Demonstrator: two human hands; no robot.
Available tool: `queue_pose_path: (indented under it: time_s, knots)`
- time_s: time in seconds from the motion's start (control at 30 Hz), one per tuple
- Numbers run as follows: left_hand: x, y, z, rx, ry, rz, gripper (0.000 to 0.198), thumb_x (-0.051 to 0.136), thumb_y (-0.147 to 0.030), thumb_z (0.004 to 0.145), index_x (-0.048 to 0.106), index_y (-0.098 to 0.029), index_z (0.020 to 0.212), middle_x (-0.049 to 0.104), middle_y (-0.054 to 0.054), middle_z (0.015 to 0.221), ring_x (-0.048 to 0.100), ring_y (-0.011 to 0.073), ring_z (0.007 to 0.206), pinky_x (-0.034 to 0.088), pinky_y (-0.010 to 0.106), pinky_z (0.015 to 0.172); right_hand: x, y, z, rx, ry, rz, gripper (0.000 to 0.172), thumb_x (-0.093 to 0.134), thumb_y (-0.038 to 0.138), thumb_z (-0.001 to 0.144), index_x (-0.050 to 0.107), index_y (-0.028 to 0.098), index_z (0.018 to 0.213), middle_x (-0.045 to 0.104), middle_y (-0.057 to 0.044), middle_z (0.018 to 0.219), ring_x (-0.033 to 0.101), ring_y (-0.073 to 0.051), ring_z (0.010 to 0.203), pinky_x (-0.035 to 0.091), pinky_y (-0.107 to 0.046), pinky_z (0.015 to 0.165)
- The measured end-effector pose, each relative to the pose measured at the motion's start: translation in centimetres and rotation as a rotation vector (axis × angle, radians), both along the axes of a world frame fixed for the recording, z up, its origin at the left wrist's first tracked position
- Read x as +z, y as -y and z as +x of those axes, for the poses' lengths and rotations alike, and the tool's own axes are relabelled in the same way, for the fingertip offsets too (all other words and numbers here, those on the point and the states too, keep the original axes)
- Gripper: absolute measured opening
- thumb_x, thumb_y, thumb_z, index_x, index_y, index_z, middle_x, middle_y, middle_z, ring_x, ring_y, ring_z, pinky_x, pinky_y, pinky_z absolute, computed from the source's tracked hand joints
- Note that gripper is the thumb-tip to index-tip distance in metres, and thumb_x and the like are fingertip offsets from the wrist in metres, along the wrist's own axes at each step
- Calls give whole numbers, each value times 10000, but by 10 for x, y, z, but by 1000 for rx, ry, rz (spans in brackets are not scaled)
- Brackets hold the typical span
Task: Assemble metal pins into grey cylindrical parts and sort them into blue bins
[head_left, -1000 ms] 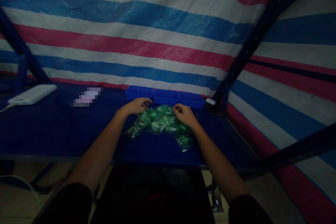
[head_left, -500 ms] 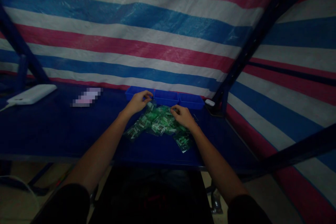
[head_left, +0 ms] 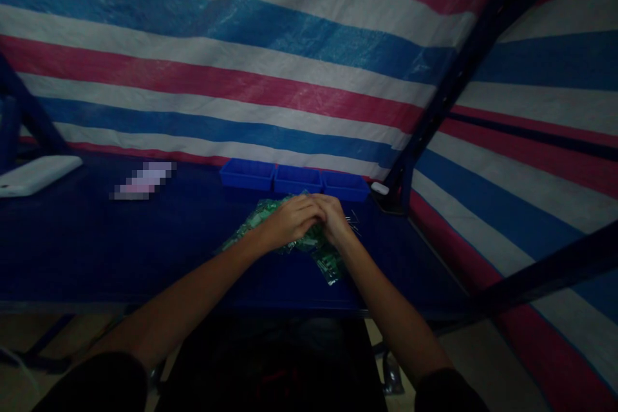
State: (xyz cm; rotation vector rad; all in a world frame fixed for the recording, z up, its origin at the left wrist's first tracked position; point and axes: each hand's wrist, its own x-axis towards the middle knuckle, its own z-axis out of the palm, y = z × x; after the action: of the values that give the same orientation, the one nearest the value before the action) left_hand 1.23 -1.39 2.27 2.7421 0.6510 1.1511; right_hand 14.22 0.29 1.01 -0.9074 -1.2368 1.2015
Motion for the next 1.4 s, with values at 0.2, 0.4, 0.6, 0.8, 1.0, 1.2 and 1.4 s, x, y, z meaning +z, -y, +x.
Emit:
queue_pose_path:
  time_s: [0.2,0.4,0.6,0.8,1.0,1.2,1.4]
  knots:
    - [-1,-17,-9,114,258,-521,243,484,-360,803,610,-153,809,618,34,722,547,145,666,420,268,635,-3,-8,2,-173,-91,69,246,617,308,618,540,217,834,585,32,630,539,-131,581,433,-253,568]
    - [-9,-36,-15,50,614,-1053,396,449,-494,792,589,-124,779,575,24,624,492,96,502,320,208,450,1,-1,6,-229,329,446,77,546,217,695,608,211,651,598,-31,1048,494,-202,1052,336,-387,943]
    - [-8,-35,-18,163,633,-704,144,580,-261,717,563,-158,816,550,-15,686,525,112,633,421,231,605,-2,-4,12,-297,469,379,123,582,284,698,686,223,721,480,-42,1152,415,-218,1122,298,-362,972]
    - [-5,-23,-16,181,301,-280,164,539,-84,672,618,-176,783,512,56,1016,499,189,997,390,347,901,1,-6,13,-117,296,203,323,519,460,751,649,167,708,589,-10,684,542,-167,735,421,-278,692]
    - [-10,-26,-11,2,509,-768,216,572,-150,663,606,-151,876,607,51,930,574,174,856,456,325,800,3,-3,10,-122,318,325,266,550,392,744,658,174,850,615,-2,698,526,-131,620,404,-243,587]
    - [-2,-50,-37,262,846,-736,338,568,-287,724,598,-130,1022,662,62,844,608,160,775,459,279,744,6,0,11,-149,433,299,390,473,457,787,610,157,995,434,43,508,391,-97,459,299,-222,451]
    - [2,-59,-92,641,270,-705,702,549,-510,721,369,-198,1323,661,8,673,605,152,581,456,249,623,4,1,11,-150,524,328,382,451,468,797,609,166,971,441,41,527,413,-101,485,303,-223,472]
